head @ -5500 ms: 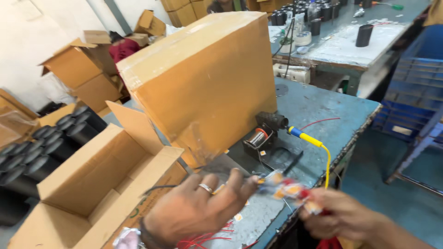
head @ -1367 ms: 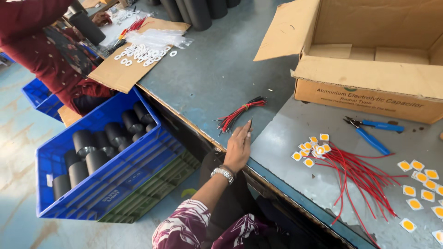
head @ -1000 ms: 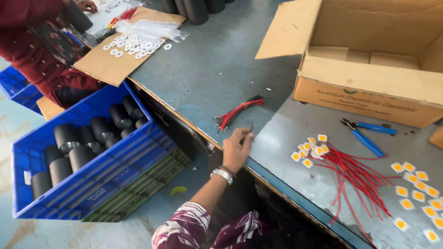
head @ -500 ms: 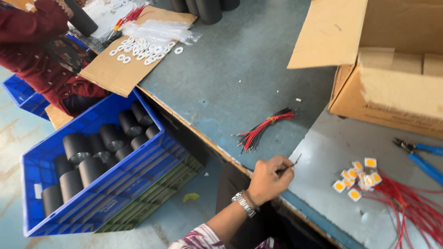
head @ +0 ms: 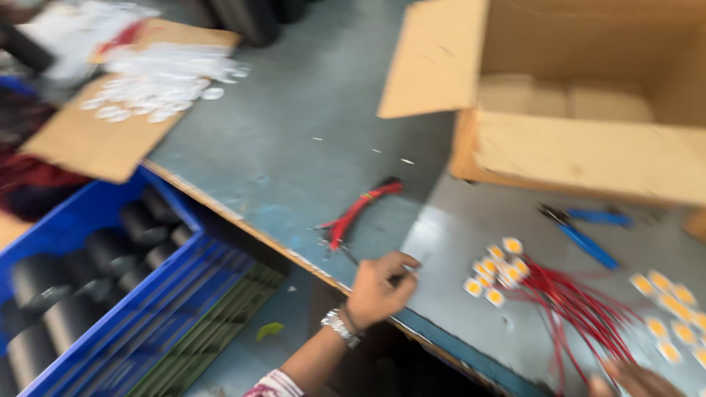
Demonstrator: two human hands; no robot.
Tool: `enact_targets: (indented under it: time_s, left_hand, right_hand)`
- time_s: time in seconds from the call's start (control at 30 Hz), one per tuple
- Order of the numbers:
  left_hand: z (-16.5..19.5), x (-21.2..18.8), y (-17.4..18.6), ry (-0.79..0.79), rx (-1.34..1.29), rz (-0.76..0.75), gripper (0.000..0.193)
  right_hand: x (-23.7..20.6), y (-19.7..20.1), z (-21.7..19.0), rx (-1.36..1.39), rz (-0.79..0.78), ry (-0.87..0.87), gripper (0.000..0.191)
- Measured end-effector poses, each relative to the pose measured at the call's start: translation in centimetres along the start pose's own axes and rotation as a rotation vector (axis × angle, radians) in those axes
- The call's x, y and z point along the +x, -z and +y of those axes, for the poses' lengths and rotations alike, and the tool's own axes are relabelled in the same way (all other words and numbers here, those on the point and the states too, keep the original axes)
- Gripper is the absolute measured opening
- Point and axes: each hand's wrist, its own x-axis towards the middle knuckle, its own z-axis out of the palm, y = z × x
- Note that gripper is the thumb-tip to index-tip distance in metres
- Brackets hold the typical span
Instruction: The person solders red and black wire leads onto small LED COB chips at a workbench. They hold a soldering iron in one hand and a wire in the other, tinning wire ends and attaching them to LED pads one at a time, placing finished LEDs aside and occasionally gathering completed pieces.
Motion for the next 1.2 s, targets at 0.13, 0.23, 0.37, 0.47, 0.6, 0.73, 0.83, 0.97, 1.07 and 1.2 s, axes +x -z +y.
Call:
enact_targets:
  time_s: [0.13, 0.23, 0.37, 0.47, 0.6, 0.73, 0.83, 0.97, 1.07, 1.2]
  left_hand:
    - [0.1, -1.1, -0.2, -0.002, 0.057, 0.162, 0.013]
    - [0.8, -1.2, -0.4, -0.140, 0.017, 0.141, 0.009]
    - [1.9, -0.5, -1.5, -0.135, 0.049, -0.029, 0.007]
    - [2.4, -0.6, -2.3, -0.156, 0.047, -0.050, 0.007]
    - [2.4, -1.8, -2.1, -0.061, -0.049, -0.007, 0.008]
    - [2.7, -2.6, -1.6, -0.043, -0.035, -0.046, 0.010]
    - [3.3, -3.0, -1.3, -0.133, 0.026, -0.097, 0.010]
    - [4.2, -3.4, -1.4, -0.266, 0.033, -0.181, 0.007]
    - [4.4, -3.4, -1.7, -0.236, 0.080, -0.272, 0.006]
    - [4.2, -3.4, -2.3, -0.390, 0.161, -0.276, 0.007]
  right_hand:
    - [-1.4, 1.8, -3.1, 0.085, -0.077, -0.023, 0.017]
    - [-0.6, 2.6, -6.3, 0.071, -0.156, -0.026, 0.020]
    - [1.1, 1.8, -10.1, 0.119, -0.256, -0.018, 0.022]
    - [2.1, 0.2, -12.3, 0.159, -0.320, 0.042, 0.023]
    - [3.6, -2.2, -13.9, 0.078, -0.481, 0.200, 0.031]
    - [4.0, -3.5, -14.7, -0.023, -0.638, 0.362, 0.045]
    - [2.9, -3.0, -14.8, -0.020, -0.648, 0.321, 0.049]
    - [1.2, -2.3, -14.2, 0.044, -0.582, 0.230, 0.052]
    - [0.7, -2.6, -13.6, 0.051, -0.579, 0.201, 0.053]
    - [1.0, -3.0, -13.7, 0.022, -0.551, 0.188, 0.051]
